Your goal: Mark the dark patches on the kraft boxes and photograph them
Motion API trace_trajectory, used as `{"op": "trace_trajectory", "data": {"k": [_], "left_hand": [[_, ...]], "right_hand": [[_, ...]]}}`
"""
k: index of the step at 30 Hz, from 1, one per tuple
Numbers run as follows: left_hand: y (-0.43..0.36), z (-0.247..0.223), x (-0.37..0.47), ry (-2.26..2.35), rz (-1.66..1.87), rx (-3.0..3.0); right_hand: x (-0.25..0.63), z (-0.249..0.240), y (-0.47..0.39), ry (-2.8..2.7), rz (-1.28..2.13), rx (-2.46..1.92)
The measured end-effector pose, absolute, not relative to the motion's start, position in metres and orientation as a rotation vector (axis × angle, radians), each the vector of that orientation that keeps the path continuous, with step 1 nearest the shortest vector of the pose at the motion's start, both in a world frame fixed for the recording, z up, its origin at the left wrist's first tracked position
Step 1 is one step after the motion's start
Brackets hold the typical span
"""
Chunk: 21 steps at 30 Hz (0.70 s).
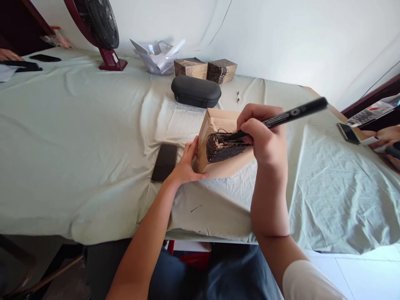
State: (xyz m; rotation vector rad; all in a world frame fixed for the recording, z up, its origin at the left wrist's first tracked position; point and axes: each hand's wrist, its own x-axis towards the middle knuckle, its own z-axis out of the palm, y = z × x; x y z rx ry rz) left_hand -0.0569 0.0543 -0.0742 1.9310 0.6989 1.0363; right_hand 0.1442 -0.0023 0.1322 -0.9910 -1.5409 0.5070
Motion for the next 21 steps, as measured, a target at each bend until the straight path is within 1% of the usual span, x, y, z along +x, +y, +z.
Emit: {"op": "trace_trajectory", "data": {"k": [4, 7, 8, 9, 10, 13, 14, 17, 19, 21], "left_hand": [[0.056, -0.078, -0.057, 0.725, 1.06, 1.874], [0.059, -0.082, -0.056, 0.798, 1.149, 1.784], [0.06, -0.083, -0.056, 0.826, 1.189, 1.749], [0.062, -0.084, -0.055, 0.856, 1.228, 1.72], [0.063, -0.086, -0.055, 0.891, 1.265, 1.698], [0.069, -0.089, -0.053, 0.998, 1.349, 1.658], [0.07, -0.09, -0.053, 1.026, 1.366, 1.641], [0.074, -0.093, -0.052, 1.065, 1.383, 1.581], [0.076, -0.096, -0.051, 1.076, 1.374, 1.576], [0.077, -0.097, -0.051, 1.08, 1.369, 1.593]], "right_hand": [[0.151, 0.136, -0.011, -1.247, 0.281, -0.873], [0.179, 0.125, -0.028, -1.149, 0.12, -0.912], [0.191, 0.117, -0.035, -1.166, 0.101, -1.001], [0.203, 0.106, -0.043, -1.187, 0.139, -1.096], [0.215, 0.093, -0.052, -1.214, 0.249, -1.171], [0.239, 0.051, -0.073, -1.157, 0.703, -1.205], [0.244, 0.037, -0.077, -1.11, 0.786, -1.234], [0.249, 0.0, -0.077, -1.121, 0.833, -1.396], [0.252, -0.018, -0.068, -1.229, 0.699, -1.572], [0.257, -0.031, -0.06, -1.43, 0.399, -1.833]]}}
